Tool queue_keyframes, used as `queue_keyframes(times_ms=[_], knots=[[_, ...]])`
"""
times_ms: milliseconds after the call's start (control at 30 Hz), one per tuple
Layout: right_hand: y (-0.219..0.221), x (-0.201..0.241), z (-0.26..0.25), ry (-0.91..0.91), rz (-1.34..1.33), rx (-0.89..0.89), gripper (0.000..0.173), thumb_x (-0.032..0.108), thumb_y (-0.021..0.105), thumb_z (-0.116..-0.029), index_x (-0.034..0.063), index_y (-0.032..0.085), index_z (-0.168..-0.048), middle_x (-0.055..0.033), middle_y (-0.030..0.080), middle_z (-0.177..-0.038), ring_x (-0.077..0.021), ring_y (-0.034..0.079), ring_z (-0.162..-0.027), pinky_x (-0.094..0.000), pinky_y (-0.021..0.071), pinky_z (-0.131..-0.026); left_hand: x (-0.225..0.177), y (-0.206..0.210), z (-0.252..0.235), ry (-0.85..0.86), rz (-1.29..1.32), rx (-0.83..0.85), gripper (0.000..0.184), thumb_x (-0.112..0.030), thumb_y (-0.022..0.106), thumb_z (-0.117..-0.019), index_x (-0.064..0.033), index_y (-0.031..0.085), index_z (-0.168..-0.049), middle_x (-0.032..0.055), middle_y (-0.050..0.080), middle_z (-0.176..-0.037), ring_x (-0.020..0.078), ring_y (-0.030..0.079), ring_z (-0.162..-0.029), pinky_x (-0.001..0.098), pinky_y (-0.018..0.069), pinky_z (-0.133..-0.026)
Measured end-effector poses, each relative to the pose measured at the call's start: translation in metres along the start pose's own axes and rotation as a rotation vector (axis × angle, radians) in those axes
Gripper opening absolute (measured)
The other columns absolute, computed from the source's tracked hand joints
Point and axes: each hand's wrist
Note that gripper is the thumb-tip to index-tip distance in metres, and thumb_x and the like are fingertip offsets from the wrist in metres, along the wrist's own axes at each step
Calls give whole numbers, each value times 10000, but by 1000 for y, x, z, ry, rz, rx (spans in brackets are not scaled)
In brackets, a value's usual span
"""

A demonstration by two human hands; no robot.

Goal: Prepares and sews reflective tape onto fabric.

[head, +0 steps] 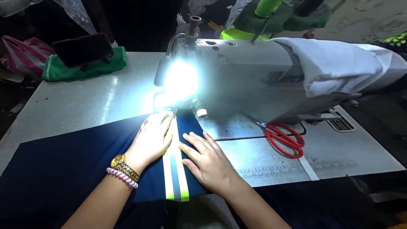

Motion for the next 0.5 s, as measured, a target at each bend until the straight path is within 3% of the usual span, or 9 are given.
queue_keyframes(times_ms=[100,167,233,333,500], knots=[[-23,0,27,56,-45,-115,361,383,483,-1061,217,723,-1272,-11,706,-1285,-200,619,-1289,-543,450,-1137,8,-23,27,-33,25,-71,444,-372,497,-1032,-160,635,-1397,81,576,-1453,291,535,-1351,534,449,-1096],[-42,4,61,134,-12,-203,316,367,494,-1068,217,733,-1210,-10,717,-1074,-176,678,-1084,-481,514,-1046,27,-46,64,-79,-23,-190,402,-313,495,-1038,-90,674,-1320,133,616,-1389,336,584,-1286,559,481,-1045],[-50,14,96,221,48,-208,315,405,482,-1069,252,717,-1214,-20,680,-990,-192,646,-981,-426,512,-946,59,-64,112,-143,-89,-252,421,-285,476,-1041,-4,663,-1291,224,626,-1335,409,599,-1242,600,477,-1020],[-43,30,124,304,106,-162,374,489,461,-1062,319,679,-1314,-30,634,-971,-213,604,-941,-407,485,-882,82,-79,171,-346,-82,-199,494,-304,518,-1043,49,592,-1380,351,515,-1424,519,488,-1341,624,378,-1116],[-33,28,131,293,214,-154,374,477,450,-1065,351,689,-1324,-42,634,-922,-224,608,-886,-416,485,-847,67,-72,197,-469,-138,-121,542,-366,446,-1079,-20,515,-1490,325,408,-1548,524,353,-1455,638,239,-1195]])
Point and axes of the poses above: each hand's wrist, its own z-axis away from the middle knuckle, its own y-axis out of the palm, x = y × z
